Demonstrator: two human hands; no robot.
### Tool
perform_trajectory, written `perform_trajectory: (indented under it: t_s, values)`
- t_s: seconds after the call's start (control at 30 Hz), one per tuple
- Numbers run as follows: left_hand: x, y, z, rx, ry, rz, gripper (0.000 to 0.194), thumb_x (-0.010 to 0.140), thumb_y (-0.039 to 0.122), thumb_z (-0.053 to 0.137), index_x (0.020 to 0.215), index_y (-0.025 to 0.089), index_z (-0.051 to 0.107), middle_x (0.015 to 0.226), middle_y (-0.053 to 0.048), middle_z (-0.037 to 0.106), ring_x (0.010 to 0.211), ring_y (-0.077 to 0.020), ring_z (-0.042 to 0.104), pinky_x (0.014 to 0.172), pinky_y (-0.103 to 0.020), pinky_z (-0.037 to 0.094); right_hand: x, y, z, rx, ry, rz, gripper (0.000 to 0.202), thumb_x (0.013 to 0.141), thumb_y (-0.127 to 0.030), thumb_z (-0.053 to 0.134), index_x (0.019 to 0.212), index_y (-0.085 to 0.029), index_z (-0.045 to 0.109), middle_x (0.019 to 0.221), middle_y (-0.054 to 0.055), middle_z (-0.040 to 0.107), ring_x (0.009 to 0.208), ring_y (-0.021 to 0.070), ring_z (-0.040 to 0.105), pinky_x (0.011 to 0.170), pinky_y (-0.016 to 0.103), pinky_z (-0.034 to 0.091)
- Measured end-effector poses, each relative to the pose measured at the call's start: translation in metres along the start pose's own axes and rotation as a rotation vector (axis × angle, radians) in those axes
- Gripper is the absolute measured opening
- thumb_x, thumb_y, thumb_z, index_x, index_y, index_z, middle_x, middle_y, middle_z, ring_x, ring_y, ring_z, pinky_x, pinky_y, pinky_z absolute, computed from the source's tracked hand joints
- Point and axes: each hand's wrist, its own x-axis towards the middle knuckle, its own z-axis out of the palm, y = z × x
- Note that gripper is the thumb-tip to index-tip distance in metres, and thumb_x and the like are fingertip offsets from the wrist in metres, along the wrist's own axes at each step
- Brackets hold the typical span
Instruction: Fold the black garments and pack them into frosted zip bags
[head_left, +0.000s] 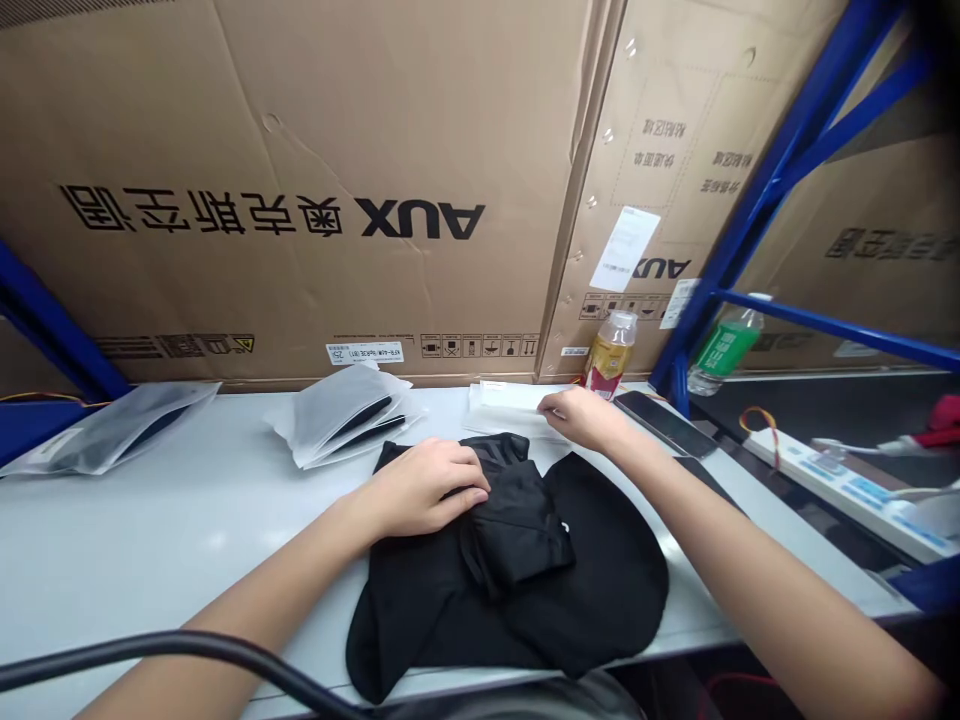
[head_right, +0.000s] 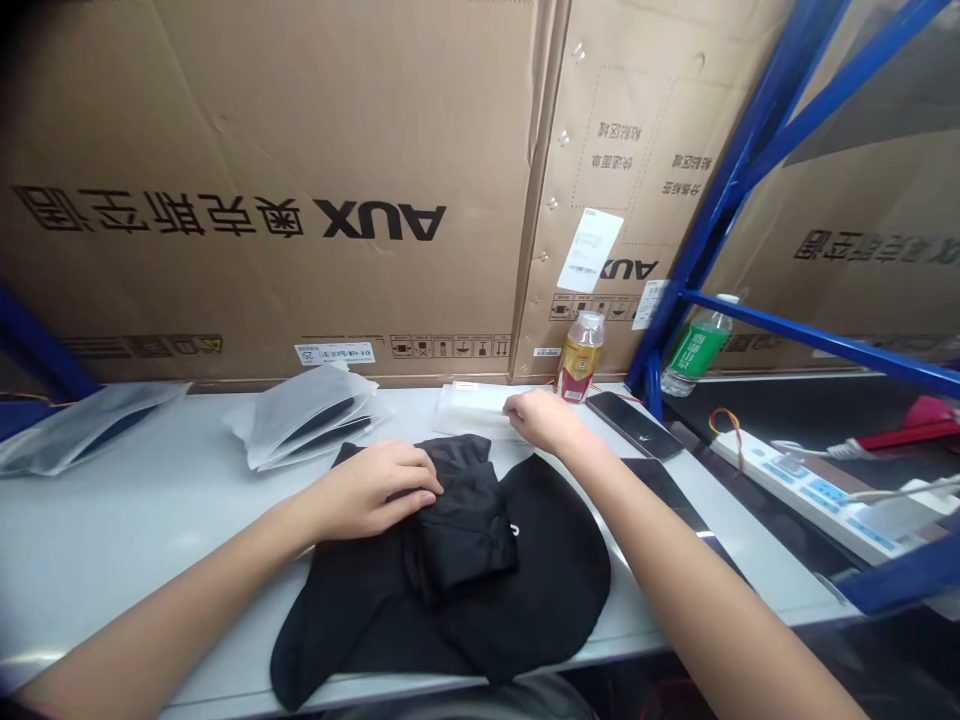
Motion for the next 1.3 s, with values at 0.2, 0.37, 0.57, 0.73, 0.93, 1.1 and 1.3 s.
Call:
perform_trajectory:
  t_s: [0.2,0.37,0.57,0.73,0.93,1.1,1.3]
  values:
    - [-0.002,0.015,-0.031,-0.032,0.503,-0.056,0.022,0.107,0.023,0.054,0.115,0.020,0.074,0.101,-0.007,0.073,0.094,-0.0210,0.064,0.087,-0.033,0.049,-0.046,-0.036,-0.031,0.070,0.191,-0.162,0.020,0.107,-0.015,0.052,0.104,-0.020,0.071,0.103,0.010,0.075,0.100,0.0246,0.071,0.089,0.038,0.058]
    - [-0.005,0.029,-0.057,-0.379,0.054,0.097,0.025,0.107,0.029,0.055,0.113,0.020,0.077,0.086,-0.003,0.074,0.070,-0.0142,0.061,0.068,-0.026,0.046,-0.088,-0.093,-0.037,0.265,0.262,-0.453,0.024,0.106,-0.009,0.051,0.108,-0.024,0.069,0.103,0.004,0.080,0.117,0.0229,0.073,0.105,0.037,0.057]
    - [-0.003,0.033,-0.028,-0.426,-0.053,0.102,0.017,0.102,0.031,0.059,0.106,0.019,0.071,0.075,0.000,0.068,0.062,-0.0140,0.059,0.058,-0.024,0.045,-0.094,-0.102,-0.027,0.494,0.405,-0.526,0.020,0.105,-0.009,0.055,0.100,-0.024,0.067,0.123,0.008,0.080,0.124,0.0243,0.072,0.113,0.047,0.056]
    - [0.000,0.039,-0.008,-0.298,0.002,0.184,0.022,0.101,0.026,0.059,0.080,0.022,0.053,0.064,0.003,0.055,0.057,-0.0135,0.051,0.055,-0.027,0.038,-0.103,-0.103,-0.019,0.473,0.502,-0.462,0.013,0.104,-0.016,0.062,0.099,-0.023,0.072,0.104,0.008,0.076,0.091,0.0211,0.068,0.079,0.036,0.060]
    - [0.000,0.040,-0.009,-0.368,0.041,-0.029,0.012,0.086,0.010,0.057,0.086,0.022,0.053,0.062,0.008,0.050,0.052,-0.0092,0.044,0.051,-0.021,0.036,-0.112,-0.100,-0.018,0.479,0.443,-0.434,0.018,0.106,-0.012,0.056,0.099,-0.022,0.069,0.093,0.004,0.072,0.082,0.0186,0.062,0.073,0.033,0.053]
    - [-0.001,0.035,-0.010,-0.402,-0.007,0.026,0.038,0.082,0.005,0.051,0.111,0.020,0.070,0.064,0.006,0.056,0.053,-0.0093,0.045,0.056,-0.021,0.040,-0.118,-0.096,-0.012,0.530,0.473,-0.414,0.020,0.106,-0.008,0.056,0.108,-0.025,0.067,0.096,0.003,0.075,0.091,0.0191,0.068,0.082,0.036,0.055]
    - [0.002,0.036,-0.009,-0.422,0.069,0.078,0.047,0.075,0.003,0.049,0.113,0.020,0.072,0.067,0.005,0.056,0.056,-0.0103,0.045,0.058,-0.020,0.042,-0.120,-0.103,-0.011,0.647,0.431,-0.295,0.016,0.103,-0.016,0.063,0.116,-0.025,0.062,0.109,0.005,0.076,0.099,0.0220,0.070,0.086,0.040,0.056]
